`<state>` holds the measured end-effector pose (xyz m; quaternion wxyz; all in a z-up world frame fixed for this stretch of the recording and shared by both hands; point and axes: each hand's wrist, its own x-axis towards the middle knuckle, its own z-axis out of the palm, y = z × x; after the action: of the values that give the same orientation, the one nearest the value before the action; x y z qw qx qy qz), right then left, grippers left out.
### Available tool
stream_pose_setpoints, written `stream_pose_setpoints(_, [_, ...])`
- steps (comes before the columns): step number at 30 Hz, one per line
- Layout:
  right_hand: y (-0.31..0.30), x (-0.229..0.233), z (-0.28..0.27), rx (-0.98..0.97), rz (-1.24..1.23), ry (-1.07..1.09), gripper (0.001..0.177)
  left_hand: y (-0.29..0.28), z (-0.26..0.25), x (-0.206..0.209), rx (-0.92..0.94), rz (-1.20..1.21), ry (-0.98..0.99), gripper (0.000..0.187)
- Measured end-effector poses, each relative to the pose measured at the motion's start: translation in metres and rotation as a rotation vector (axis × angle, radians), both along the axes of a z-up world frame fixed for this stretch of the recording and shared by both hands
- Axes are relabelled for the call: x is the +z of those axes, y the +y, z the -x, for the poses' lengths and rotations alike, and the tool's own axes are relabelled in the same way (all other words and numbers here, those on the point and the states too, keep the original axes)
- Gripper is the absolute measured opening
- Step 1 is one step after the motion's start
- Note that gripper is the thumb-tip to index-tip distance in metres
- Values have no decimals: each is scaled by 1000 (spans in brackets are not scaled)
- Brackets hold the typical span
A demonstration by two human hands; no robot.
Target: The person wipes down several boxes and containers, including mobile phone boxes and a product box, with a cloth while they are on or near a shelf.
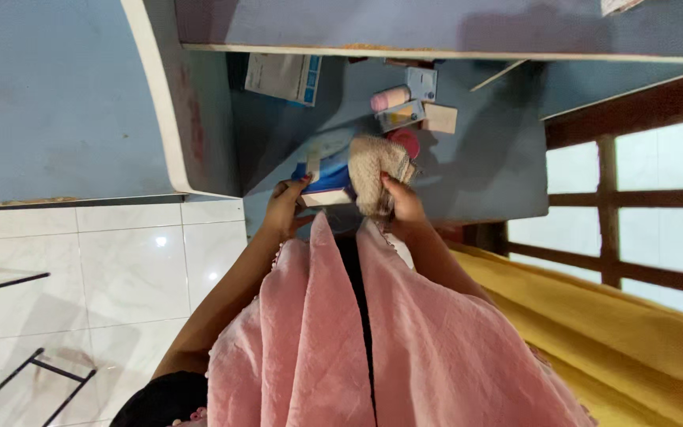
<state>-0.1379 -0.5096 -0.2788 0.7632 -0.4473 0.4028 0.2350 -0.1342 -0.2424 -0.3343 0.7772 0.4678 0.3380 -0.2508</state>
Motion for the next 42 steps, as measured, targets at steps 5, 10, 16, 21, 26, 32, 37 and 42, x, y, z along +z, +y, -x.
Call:
stream_pose_setpoints(5, [33,-8,41,-42,-238,-273,46,23,-4,9,39,168,37,45])
stream_pose_setpoints(10, [14,-3,52,-270,27,-173,51,35,-14,24,-73,95,68,46])
stream_pose_setpoints(16, [18,11,44,-335,-27,-234,49,53,-5,-2,-96,181,120,50])
stream_pose_setpoints(21, [36,-29,20,-270,28,-173,47,60,5,-21,-43,178,145,58])
stream_pose_setpoints(26, [20,-69,26,437,838,-944,54,53,11,0,-15,361,82,44])
stream_pose_setpoints(32, [25,-38,31,-14,414,-542,53,61,17,-2,-76,585,49,53])
stream_pose_setpoints(37, [32,-16,30,-271,133,-347,40,56,14,-2,-198,423,-6,51])
stream_pose_setpoints(42, [42,9,47,39,663,-733,32,47,6,46,-245,254,-109,55])
